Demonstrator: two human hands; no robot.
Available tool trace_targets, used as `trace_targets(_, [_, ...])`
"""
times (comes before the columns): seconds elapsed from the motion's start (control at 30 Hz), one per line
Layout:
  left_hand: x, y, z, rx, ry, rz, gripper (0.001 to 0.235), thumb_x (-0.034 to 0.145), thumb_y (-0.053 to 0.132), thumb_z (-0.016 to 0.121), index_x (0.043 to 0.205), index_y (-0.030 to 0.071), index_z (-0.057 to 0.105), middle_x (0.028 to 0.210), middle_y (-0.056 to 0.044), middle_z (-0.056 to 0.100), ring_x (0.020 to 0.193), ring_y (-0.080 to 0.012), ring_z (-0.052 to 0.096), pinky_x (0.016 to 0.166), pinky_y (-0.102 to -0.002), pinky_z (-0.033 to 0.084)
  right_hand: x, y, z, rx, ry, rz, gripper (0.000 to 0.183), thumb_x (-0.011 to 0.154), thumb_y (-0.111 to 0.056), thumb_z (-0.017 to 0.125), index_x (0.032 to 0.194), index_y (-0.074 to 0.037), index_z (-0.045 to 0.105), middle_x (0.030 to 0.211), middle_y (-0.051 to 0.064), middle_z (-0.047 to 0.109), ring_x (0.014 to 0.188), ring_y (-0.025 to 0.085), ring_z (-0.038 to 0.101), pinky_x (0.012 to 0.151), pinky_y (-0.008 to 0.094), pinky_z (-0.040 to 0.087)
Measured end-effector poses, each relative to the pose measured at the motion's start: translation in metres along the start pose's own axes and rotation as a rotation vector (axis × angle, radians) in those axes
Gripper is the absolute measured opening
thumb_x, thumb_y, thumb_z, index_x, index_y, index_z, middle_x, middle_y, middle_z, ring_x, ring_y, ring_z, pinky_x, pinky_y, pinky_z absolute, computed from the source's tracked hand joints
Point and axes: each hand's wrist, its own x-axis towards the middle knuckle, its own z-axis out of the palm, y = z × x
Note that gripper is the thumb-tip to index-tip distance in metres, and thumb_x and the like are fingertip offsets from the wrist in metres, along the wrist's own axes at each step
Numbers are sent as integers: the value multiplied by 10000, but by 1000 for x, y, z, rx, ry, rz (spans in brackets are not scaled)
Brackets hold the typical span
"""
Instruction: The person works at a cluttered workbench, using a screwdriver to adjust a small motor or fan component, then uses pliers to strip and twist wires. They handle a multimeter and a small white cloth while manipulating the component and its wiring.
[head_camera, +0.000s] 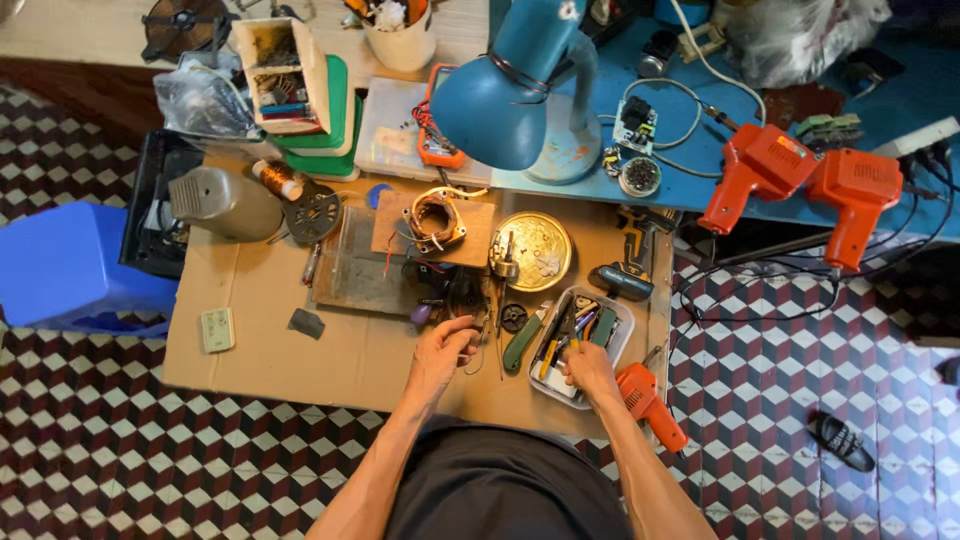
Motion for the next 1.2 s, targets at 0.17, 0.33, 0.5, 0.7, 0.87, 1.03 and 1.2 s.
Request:
trace_targets(0.17, [4, -44, -15, -190, 29, -32, 398, 967, 153, 577, 1319, -30, 615, 907, -129, 746, 708, -134, 682, 634, -266, 548, 6, 1, -7, -416, 222, -226, 527, 917, -497, 598, 1135, -41, 747, 1071, 276, 719, 1079, 454, 664, 920, 512, 513])
trace_targets(0.33, [-8, -55, -26, 4, 152, -21, 447, 933, 126, 599, 1354, -25, 606, 891, -133, 755, 704, -113, 669, 643, -246, 542, 15, 18, -8, -251, 411, -211, 430, 987, -337, 550, 1204, -10, 725, 1096, 319, 713, 1066, 472, 662, 933, 531, 499])
trace_targets(0.5, [-17, -64, -40, 42, 175, -101, 461, 937, 179, 601, 1370, 25, 580, 989, -52, 764, 737, -93, 654, 657, -251, 540, 42, 5, -7, -429, 456, -410, 361, 987, -244, 569, 1206, 5, 710, 1135, 307, 710, 1064, 481, 667, 927, 545, 518])
trace_targets(0.7, [-35, -84, -52, -36, 187, -130, 485, 934, 150, 605, 1400, 20, 578, 941, -28, 722, 723, -72, 604, 642, -213, 518, 48, 13, -49, 44, -74, -40, 314, 914, -173, 592, 1053, 35, 782, 836, 155, 751, 598, 204, 630, 522, 354, 483])
trace_targets(0.87, [-38, -93, -59, -36, 209, -181, 473, 909, 109, 613, 1365, -18, 606, 914, -56, 717, 697, -86, 613, 627, -230, 518, -2, 8, -41, 73, 15, -51, 262, 938, -181, 586, 1063, 5, 723, 802, 78, 720, 572, 148, 617, 486, 300, 480])
trace_targets(1.03, [-11, -108, -51, 138, 231, -249, 448, 886, 139, 607, 1316, 33, 676, 803, -66, 693, 632, -118, 576, 568, -269, 457, -36, 1, -26, 53, 18, -43, 294, 937, -180, 591, 1124, 0, 730, 836, 110, 733, 598, 164, 654, 513, 292, 497])
trace_targets(1.2, [33, -128, -40, 297, 325, -193, 393, 898, 185, 638, 1261, 68, 730, 862, -31, 745, 707, -93, 660, 623, -232, 513, -59, 17, -21, 147, -7, -39, 373, 967, -248, 592, 1198, 18, 714, 963, 110, 744, 629, 172, 688, 542, 296, 531])
